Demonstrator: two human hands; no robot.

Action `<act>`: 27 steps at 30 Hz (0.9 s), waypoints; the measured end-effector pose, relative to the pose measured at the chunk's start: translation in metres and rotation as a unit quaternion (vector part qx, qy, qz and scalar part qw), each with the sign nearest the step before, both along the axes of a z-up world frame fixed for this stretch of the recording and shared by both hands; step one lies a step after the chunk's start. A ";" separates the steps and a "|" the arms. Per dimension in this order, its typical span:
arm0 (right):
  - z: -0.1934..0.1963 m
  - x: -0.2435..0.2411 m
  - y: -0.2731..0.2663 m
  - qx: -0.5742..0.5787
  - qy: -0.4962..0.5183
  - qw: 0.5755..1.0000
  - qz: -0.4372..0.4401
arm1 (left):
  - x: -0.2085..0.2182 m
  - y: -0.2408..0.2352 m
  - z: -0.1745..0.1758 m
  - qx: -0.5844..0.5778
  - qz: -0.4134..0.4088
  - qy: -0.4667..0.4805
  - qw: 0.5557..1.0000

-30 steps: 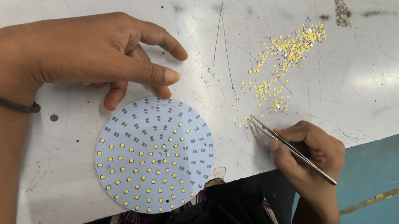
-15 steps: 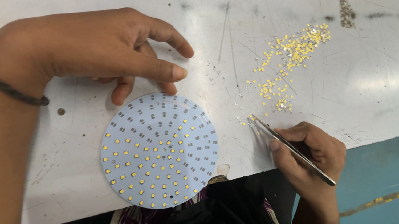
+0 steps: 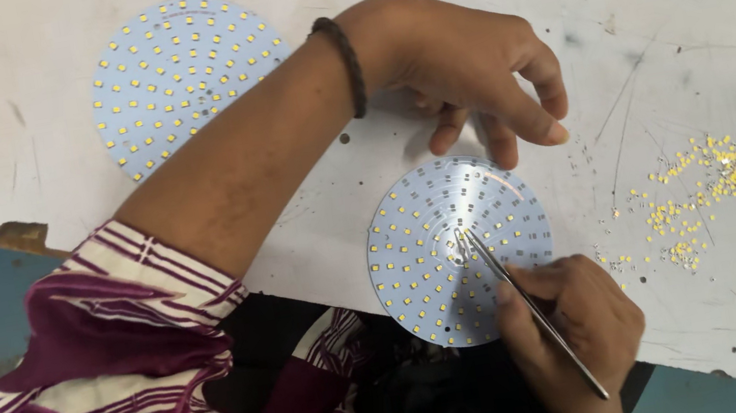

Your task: The person uses tweezers to pick small yellow LED chips from a pile on the table and places them one by one into empty slots on a circular LED board. The person repeats this process continuously across the board.

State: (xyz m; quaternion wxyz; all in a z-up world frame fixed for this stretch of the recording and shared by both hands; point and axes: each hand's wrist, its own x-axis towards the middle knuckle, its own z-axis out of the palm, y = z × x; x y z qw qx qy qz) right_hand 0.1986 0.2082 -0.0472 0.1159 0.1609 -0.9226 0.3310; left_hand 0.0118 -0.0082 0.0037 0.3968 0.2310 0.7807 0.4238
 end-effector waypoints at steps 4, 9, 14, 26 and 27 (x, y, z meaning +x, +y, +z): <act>0.002 -0.004 -0.018 0.014 0.052 0.998 0.031 | -0.001 -0.001 0.001 0.007 -0.008 -0.010 1.000; 0.003 -0.007 -0.023 0.037 0.072 0.996 0.048 | -0.002 -0.001 -0.002 0.012 -0.006 -0.020 1.000; 0.006 -0.008 -0.024 0.034 0.062 0.996 0.055 | -0.002 0.000 -0.002 0.008 0.001 -0.012 1.000; -0.010 0.016 0.063 -0.111 -0.013 0.982 -0.151 | -0.007 0.004 -0.003 0.002 -0.023 -0.027 0.999; -0.011 0.017 0.076 -0.115 -0.007 0.980 -0.164 | -0.009 0.005 -0.004 0.003 -0.027 -0.033 0.999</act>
